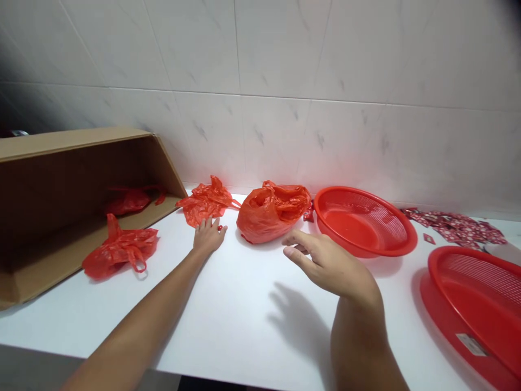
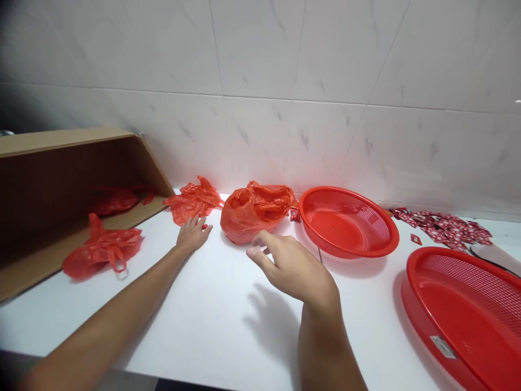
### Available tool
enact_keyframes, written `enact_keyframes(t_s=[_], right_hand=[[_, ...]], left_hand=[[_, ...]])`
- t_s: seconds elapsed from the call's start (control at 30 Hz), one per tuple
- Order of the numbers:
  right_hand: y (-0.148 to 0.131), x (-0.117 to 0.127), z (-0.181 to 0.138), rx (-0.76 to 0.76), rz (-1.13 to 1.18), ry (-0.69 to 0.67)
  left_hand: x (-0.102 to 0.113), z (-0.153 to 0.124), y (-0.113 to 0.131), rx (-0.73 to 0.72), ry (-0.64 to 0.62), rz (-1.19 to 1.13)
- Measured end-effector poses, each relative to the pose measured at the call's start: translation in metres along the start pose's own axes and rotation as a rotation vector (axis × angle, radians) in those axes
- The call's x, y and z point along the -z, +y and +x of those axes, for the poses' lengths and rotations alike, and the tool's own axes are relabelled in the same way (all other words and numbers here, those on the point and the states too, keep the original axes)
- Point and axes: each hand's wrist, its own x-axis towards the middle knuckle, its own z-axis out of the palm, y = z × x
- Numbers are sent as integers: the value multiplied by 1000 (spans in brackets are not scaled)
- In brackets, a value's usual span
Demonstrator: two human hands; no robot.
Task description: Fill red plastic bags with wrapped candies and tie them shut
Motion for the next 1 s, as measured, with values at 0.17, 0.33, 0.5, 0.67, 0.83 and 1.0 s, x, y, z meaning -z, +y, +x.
enact_keyframes(t_s=[0.17,0.33,0.5,0.67,0.83,1.0], right_hand=[[3,-4,4,-11,-7,-7],[3,-1,-1,-58,3,-6],[4,-30,23,1,32,-76],[25,-131,74,0,-28,-113],[43,-190,89,-99,-31,-135],[40,-178,103,-144,58,-32]], left_hand=[[-22,-37,-10,-6,-38,55],[-22,-113,-14,-122,-62,93],[-12,-203,-2,-301,-106,-107],[-3,-274,13,-339,-224,-614],[14,-297,2,-140,29,-1101],[35,-279,-26,91,284,-1408]])
